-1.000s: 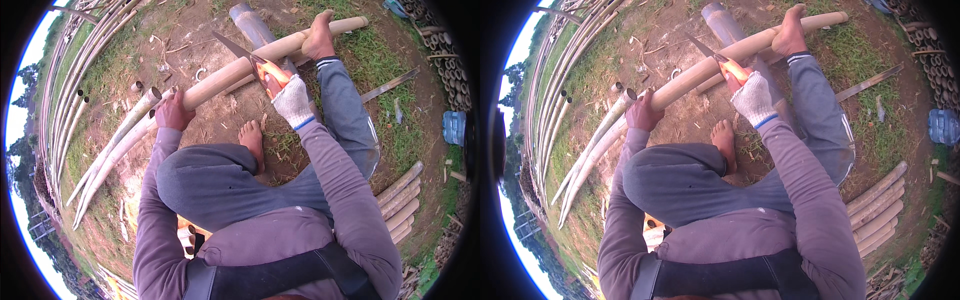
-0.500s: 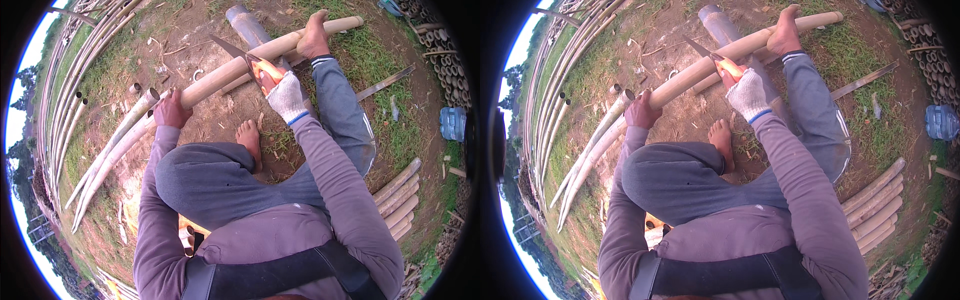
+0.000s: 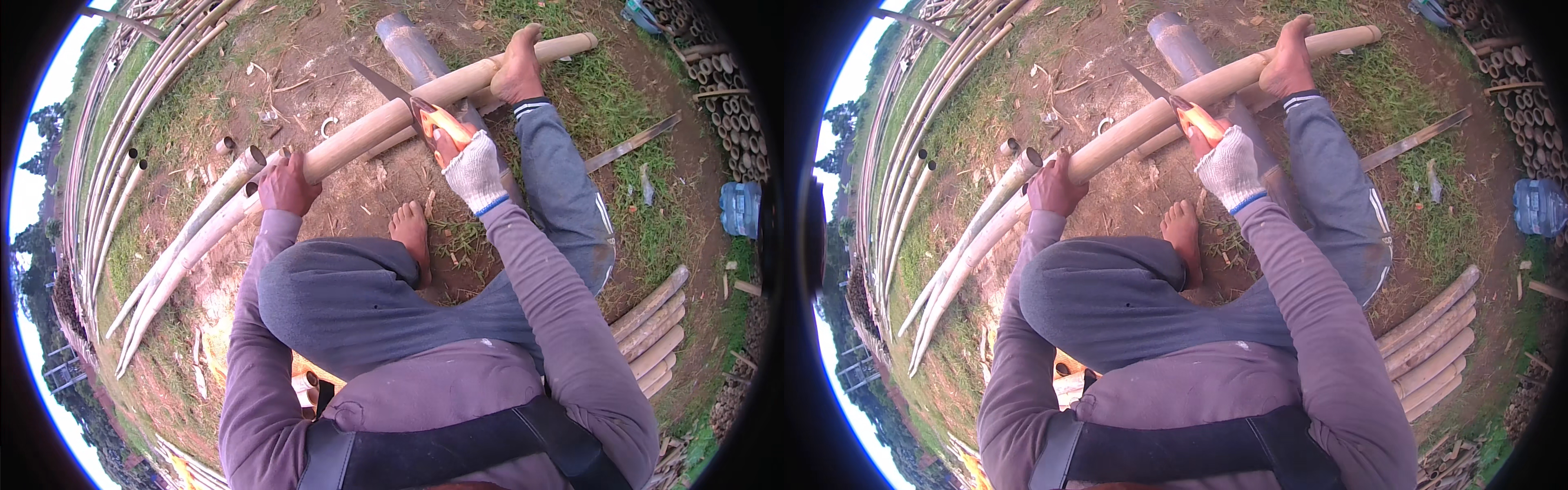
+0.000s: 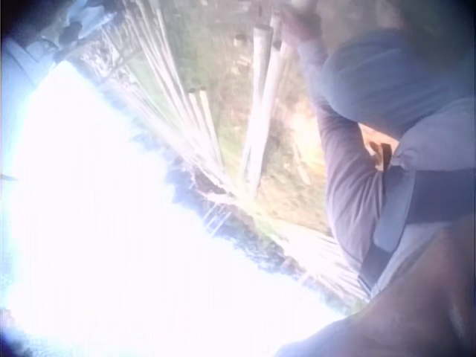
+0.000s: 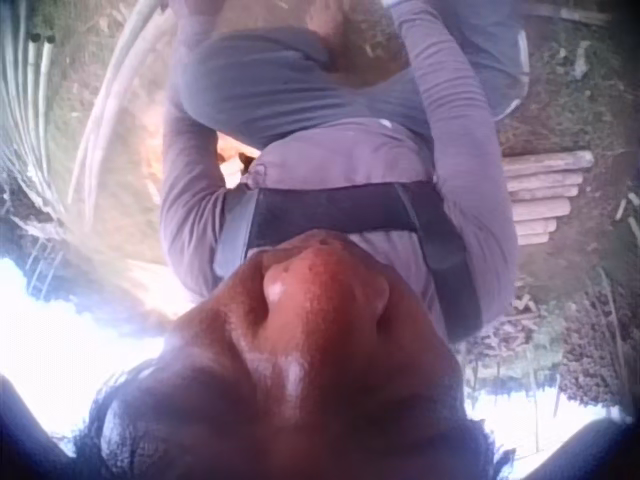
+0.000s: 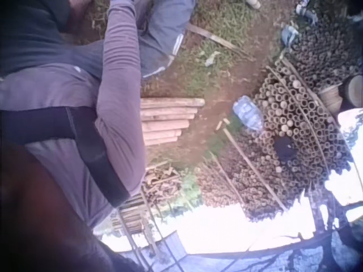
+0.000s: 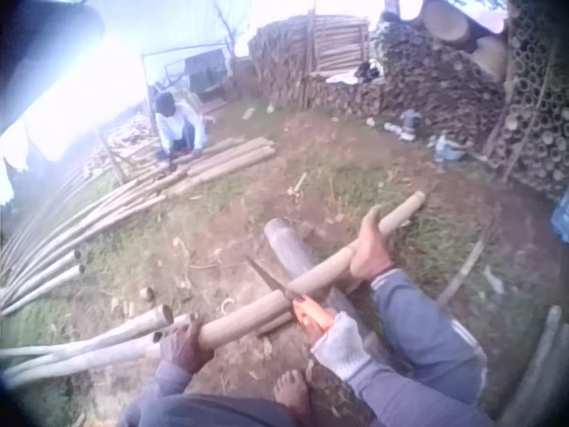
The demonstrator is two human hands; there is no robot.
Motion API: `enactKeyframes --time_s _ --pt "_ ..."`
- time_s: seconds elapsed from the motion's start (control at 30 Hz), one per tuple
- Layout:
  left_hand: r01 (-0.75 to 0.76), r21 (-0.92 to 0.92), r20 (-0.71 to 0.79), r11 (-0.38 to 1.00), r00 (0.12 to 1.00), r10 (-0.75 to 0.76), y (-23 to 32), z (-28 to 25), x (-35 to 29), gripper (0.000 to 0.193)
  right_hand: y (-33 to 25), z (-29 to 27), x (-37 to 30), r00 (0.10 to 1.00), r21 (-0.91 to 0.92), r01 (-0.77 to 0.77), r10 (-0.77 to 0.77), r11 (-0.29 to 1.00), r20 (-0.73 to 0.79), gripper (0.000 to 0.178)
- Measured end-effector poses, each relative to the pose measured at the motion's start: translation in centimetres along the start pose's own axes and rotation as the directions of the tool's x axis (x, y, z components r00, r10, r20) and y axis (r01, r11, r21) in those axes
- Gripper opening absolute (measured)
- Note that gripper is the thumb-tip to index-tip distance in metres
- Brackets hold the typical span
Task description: The person sits on the ground and uses a hand saw to cut long bamboo poles into shorter sections. The person holds the bamboo with one hand and saws with the other, then stacks the cut pieces nearby.
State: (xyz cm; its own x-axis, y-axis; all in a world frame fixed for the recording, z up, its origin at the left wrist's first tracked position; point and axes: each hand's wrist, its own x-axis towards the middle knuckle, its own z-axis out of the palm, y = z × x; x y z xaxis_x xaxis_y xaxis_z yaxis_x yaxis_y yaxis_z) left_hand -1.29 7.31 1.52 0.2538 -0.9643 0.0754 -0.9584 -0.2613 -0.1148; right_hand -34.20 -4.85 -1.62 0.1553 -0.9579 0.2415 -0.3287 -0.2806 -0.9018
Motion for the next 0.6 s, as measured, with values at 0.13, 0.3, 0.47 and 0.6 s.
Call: enactKeyframes --time_s 0.13,0.3,0.47,0.6 --pt "0.099 -0.002 0.099 0.995 0.99 -0.098 -1.3 0.2 -1.4 0.066 -1.5 -4.1 -5.5 0.995 0.059 -0.036 0.03 0.998 0.097 0.028" --pt "0.088 -0.018 0.064 0.996 0.994 -0.087 -0.8 0.7 -2.0 0.066 -3.5 -11.5 -12.7 0.99 0.016 -0.075 0.073 0.997 0.123 0.021" --pt "0.038 -0.022 0.034 0.999 0.999 -0.037 0.8 0.7 0.1 0.066 -1.4 -2.8 -2.4 1.0 -0.108 -0.002 0.003 0.994 0.017 0.032" --pt "0.102 -0.071 0.074 0.992 0.993 -0.096 0.1 2.1 -1.5 0.064 -1.9 -1.7 -2.0 0.996 -0.096 0.078 -0.074 0.992 0.04 0.029"
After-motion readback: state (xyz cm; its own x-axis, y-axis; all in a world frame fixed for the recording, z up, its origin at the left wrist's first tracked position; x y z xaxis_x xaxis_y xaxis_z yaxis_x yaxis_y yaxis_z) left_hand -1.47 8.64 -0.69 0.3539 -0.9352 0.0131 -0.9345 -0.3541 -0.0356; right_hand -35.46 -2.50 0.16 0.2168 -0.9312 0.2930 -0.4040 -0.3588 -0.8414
